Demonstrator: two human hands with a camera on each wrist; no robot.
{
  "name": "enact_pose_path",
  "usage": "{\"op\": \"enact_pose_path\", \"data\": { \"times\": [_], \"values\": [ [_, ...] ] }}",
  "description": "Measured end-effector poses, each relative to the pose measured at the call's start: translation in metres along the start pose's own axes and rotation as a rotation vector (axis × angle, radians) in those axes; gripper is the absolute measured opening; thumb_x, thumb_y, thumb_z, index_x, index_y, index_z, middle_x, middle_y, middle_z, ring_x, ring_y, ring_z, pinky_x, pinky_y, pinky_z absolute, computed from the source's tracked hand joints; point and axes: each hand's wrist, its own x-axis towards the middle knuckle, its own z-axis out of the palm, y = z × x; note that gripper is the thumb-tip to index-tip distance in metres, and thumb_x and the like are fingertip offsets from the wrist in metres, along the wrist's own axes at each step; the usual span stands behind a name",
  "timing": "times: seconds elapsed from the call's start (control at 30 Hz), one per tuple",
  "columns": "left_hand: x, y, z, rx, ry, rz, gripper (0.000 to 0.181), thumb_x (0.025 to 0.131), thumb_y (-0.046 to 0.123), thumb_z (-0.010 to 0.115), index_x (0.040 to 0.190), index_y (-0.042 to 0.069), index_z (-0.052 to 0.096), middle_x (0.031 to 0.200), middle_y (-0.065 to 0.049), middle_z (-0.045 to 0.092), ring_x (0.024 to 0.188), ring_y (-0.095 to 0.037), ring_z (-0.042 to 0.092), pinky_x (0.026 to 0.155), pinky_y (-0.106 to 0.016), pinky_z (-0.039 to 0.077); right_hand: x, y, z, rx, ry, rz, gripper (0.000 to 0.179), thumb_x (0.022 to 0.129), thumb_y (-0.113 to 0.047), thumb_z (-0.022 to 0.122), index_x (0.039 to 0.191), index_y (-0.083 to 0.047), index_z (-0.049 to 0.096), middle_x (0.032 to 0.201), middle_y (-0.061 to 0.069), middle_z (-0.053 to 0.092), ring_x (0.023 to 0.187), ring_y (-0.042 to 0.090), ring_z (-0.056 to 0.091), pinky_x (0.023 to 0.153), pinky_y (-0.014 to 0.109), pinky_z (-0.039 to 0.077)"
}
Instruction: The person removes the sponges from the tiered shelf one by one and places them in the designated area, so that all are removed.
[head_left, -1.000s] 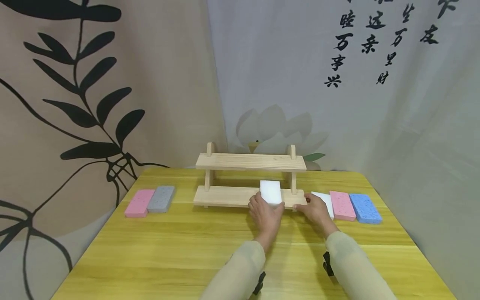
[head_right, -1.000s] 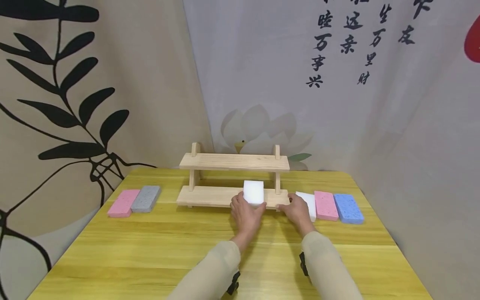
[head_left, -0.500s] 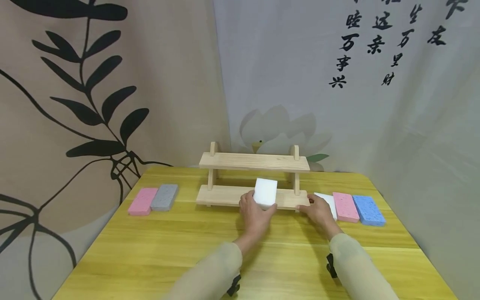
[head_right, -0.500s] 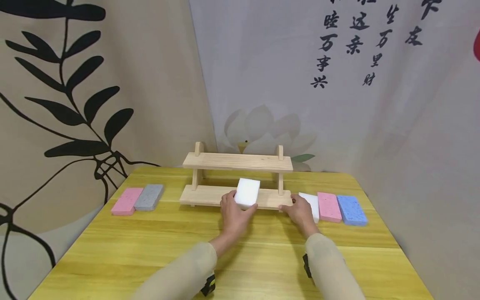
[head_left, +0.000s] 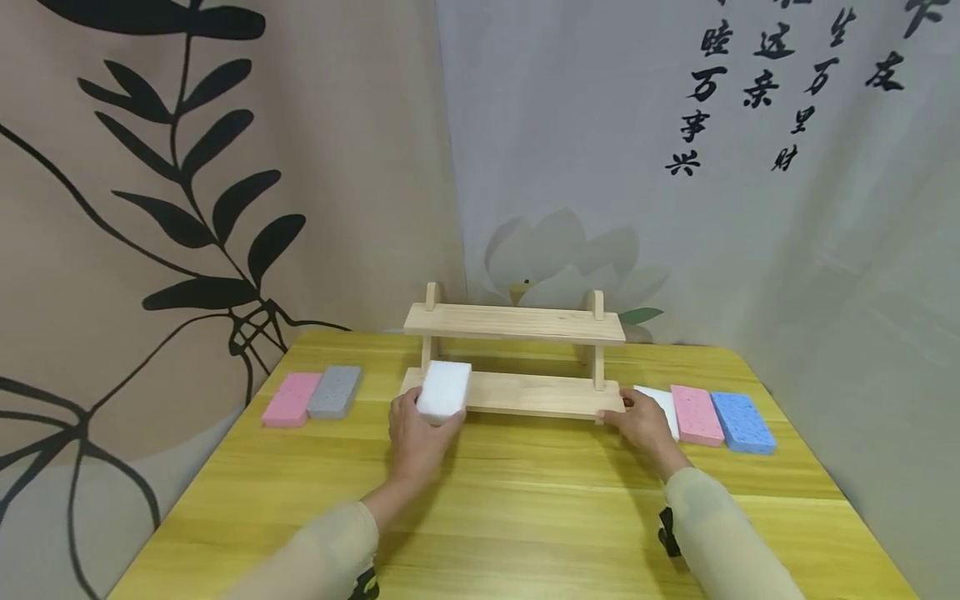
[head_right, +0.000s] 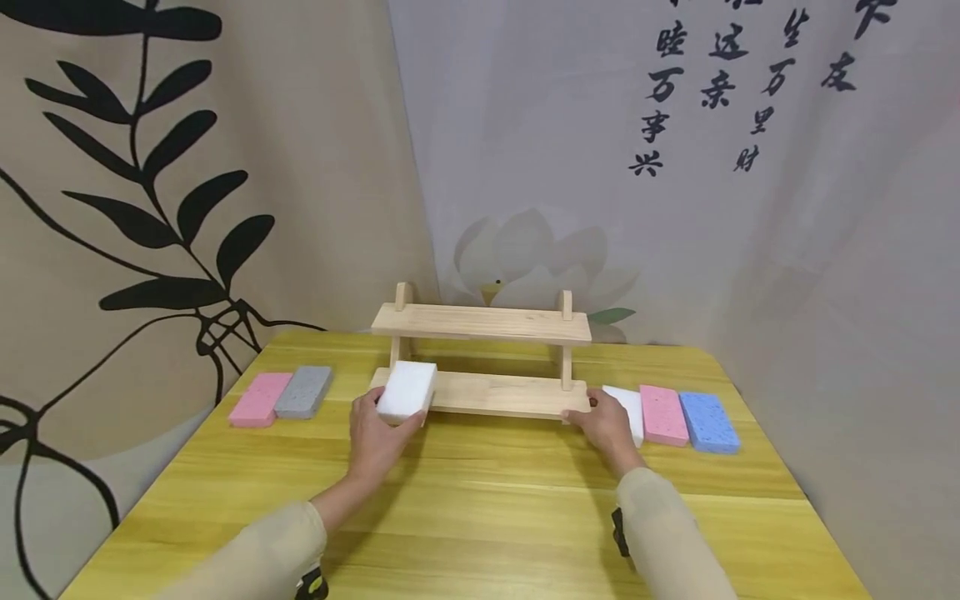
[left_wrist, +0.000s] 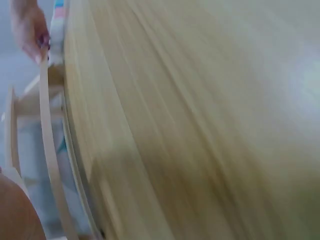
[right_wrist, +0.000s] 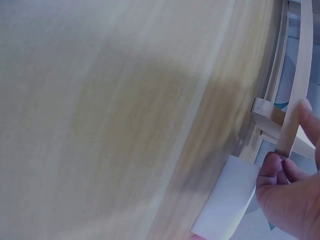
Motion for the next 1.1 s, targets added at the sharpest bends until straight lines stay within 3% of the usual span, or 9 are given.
{"op": "enact_pose_path", "data": {
  "times": [0.27,0.6,0.83,1.1],
  "values": [
    [0.003,-0.035,-0.049,0.073,0.010,-0.112,0.086,0.078,0.030,0.083,0.142,-0.006,0.038,0.133,-0.024,0.041,0.119,-0.039,0.041,0.099,-0.055,0.038,0.001,0.003,-0.002,-0.006,-0.014,0.017,0.074,0.092,-0.030,0.072,0.143,0.014,0.039,0.135,0.033,0.050,0.114,0.039,0.053,0.097,0.053,0.043],
    [-0.002,-0.068,-0.099,0.168,0.024,-0.135,0.083,0.079,0.024,0.083,0.139,-0.012,0.038,0.130,-0.031,0.042,0.117,-0.044,0.042,0.101,-0.059,0.036,0.001,0.000,0.000,0.013,-0.012,0.020,0.073,0.092,-0.025,0.073,0.143,0.014,0.039,0.134,0.032,0.051,0.112,0.039,0.055,0.094,0.050,0.045],
    [0.003,-0.086,-0.120,0.213,0.041,-0.136,0.083,0.078,0.022,0.083,0.139,-0.014,0.039,0.127,-0.032,0.044,0.116,-0.046,0.042,0.099,-0.061,0.035,0.001,-0.003,0.000,0.011,-0.015,0.015,0.072,0.092,-0.026,0.072,0.142,0.015,0.039,0.134,0.033,0.050,0.113,0.039,0.054,0.096,0.052,0.043],
    [0.005,-0.098,-0.134,0.304,0.023,-0.189,0.087,0.078,0.027,0.082,0.140,-0.014,0.038,0.127,-0.034,0.043,0.115,-0.048,0.042,0.094,-0.063,0.036,0.000,-0.002,-0.002,-0.008,-0.019,0.016,0.073,0.093,-0.027,0.072,0.142,0.014,0.039,0.135,0.033,0.050,0.113,0.039,0.054,0.095,0.052,0.044]
  ]
}}
